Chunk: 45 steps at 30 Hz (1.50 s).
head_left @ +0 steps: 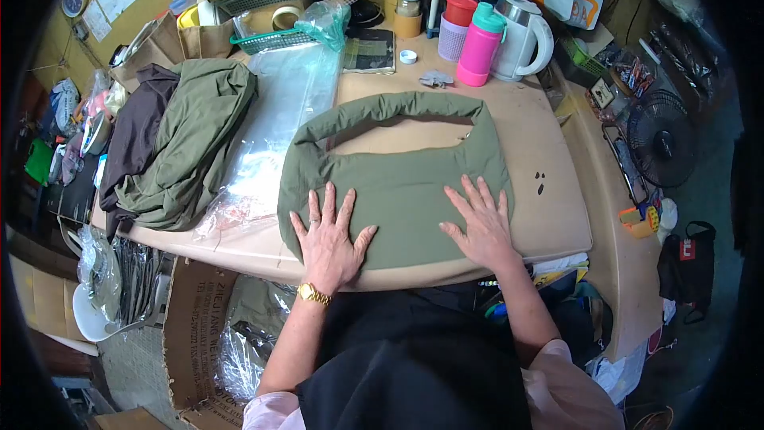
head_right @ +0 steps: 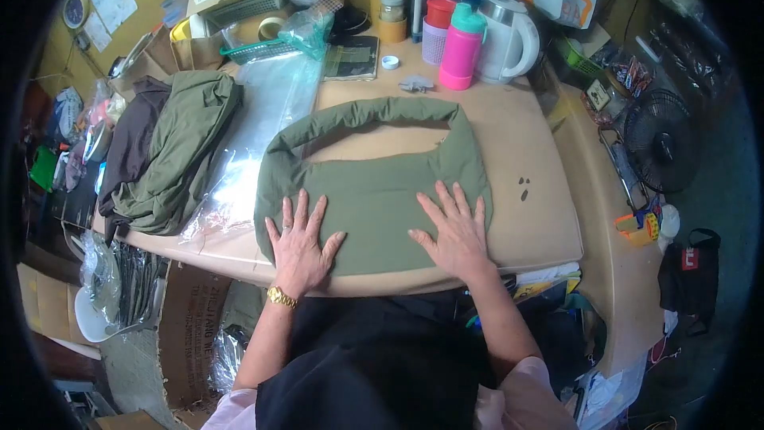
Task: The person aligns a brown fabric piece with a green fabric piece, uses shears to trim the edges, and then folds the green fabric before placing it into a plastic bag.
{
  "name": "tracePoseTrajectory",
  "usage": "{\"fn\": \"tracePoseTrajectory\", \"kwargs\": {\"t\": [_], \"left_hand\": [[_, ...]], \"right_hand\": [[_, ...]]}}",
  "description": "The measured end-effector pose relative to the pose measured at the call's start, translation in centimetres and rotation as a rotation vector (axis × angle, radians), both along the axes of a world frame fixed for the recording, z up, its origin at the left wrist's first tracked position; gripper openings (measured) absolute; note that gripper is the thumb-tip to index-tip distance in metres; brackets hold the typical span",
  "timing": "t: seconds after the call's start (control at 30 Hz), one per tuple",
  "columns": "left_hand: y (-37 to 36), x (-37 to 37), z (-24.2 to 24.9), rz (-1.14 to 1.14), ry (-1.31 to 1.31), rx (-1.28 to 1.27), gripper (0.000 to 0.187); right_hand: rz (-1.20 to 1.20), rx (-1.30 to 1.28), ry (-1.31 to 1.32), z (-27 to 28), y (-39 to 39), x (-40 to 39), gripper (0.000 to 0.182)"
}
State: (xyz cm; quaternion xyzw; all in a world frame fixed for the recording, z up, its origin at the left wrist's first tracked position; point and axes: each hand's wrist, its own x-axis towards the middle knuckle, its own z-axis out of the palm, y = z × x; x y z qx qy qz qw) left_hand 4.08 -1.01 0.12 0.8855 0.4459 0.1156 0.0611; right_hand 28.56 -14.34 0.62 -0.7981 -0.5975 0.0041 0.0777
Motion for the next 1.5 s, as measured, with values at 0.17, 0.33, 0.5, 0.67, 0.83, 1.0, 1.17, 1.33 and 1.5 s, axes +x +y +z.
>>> {"fn": "tracePoseTrajectory", "kwargs": {"t": [0.17, 0.33, 0.5, 0.67, 0.83, 1.0, 1.17, 1.33, 1.5], "left_hand": [[-1.7, -1.7, 0.5, -0.041, 0.030, -0.031, 0.072], [3.7, -1.6, 5.2, -0.029, -0.184, -0.003, 0.049], [11.5, 4.3, 5.1, 0.188, -0.139, 0.351, 0.055], [15.0, 3.7, 0.6, 0.255, -0.278, 0.184, 0.038], [15.4, 1.5, -2.6, 0.141, -0.795, 0.288, 0.008], [15.7, 1.5, -2.9, 0.232, -0.787, 0.245, 0.004], [16.0, 1.6, -3.0, 0.260, -0.765, 0.158, 0.008], [12.6, 2.3, 2.8, 0.203, -0.628, 0.630, 0.034], [1.3, 5.0, 5.0, -0.270, -0.321, -0.117, 0.037]], "right_hand": [[-0.008, -0.011, 0.030, 0.8, -2.7, -2.0, 0.067], [-0.127, 0.079, 0.541, 6.3, 1.0, 4.0, 0.054], [-0.433, 0.416, 0.088, 7.0, 10.9, 7.9, 0.048], [-0.502, 0.455, 0.091, 0.9, 12.6, 7.9, 0.042], [-0.441, 0.676, 0.338, -3.0, 10.3, 10.3, 0.024], [-0.470, 0.731, 0.553, -4.6, 10.1, 11.8, 0.012], [-0.510, 0.601, 0.521, -4.3, 10.5, 11.8, 0.016], [-0.199, 0.562, 0.738, 0.3, 10.5, 12.5, 0.024], [-0.004, 0.388, 0.434, 2.3, 20.5, 15.5, 0.031]]}}
